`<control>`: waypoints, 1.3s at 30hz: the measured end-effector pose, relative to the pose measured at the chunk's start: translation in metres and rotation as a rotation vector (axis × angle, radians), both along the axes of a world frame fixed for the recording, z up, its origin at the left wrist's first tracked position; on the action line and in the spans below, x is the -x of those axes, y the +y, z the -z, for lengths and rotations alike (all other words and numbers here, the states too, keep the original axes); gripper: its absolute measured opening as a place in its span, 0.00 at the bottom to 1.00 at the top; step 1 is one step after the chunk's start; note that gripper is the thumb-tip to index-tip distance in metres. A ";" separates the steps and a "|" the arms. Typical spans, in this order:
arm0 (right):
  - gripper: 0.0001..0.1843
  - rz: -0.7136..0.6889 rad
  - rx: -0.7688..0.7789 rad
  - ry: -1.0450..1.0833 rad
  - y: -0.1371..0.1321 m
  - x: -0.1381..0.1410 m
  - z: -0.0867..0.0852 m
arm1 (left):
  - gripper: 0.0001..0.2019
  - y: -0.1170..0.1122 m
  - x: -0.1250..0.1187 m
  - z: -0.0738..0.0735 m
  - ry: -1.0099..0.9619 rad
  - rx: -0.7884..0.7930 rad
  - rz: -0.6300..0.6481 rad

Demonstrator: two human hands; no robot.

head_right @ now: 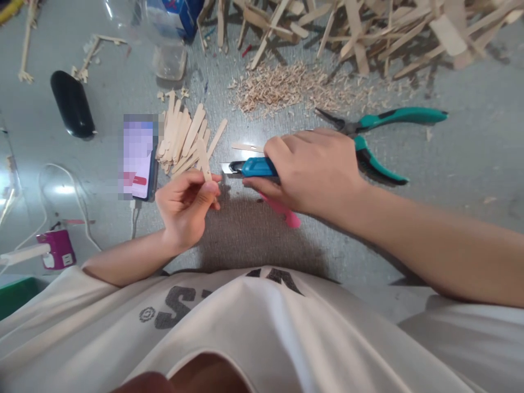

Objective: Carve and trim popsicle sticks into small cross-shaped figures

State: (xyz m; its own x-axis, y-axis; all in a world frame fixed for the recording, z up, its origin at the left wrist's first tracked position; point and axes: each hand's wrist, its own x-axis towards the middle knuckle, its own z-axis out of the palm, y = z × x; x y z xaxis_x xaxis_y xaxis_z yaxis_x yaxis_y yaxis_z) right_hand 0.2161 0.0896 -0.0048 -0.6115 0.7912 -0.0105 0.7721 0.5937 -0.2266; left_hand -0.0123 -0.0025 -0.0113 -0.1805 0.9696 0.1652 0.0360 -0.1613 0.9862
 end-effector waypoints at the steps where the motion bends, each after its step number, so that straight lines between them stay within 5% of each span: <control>1: 0.36 -0.014 0.001 0.021 -0.001 0.000 0.001 | 0.12 0.000 0.000 0.000 0.017 0.017 -0.008; 15: 0.28 -0.110 -0.002 0.082 -0.004 0.008 0.006 | 0.20 0.003 -0.005 -0.006 0.012 0.193 -0.029; 21: 0.26 0.039 0.053 0.037 0.008 0.004 -0.025 | 0.22 0.004 -0.007 -0.009 -0.083 0.247 -0.022; 25: 0.22 0.147 0.028 -0.084 0.025 -0.026 -0.045 | 0.24 0.007 -0.008 -0.008 -0.121 0.280 -0.016; 32: 0.37 0.085 0.008 -0.063 0.070 -0.091 -0.006 | 0.29 0.009 -0.009 -0.008 -0.132 0.332 -0.036; 35: 0.32 0.140 0.071 -0.107 0.075 -0.085 -0.007 | 0.30 0.009 -0.010 -0.008 -0.157 0.319 -0.055; 39: 0.15 0.122 0.105 -0.390 0.068 -0.062 -0.031 | 0.28 0.010 -0.011 -0.007 -0.191 0.270 -0.062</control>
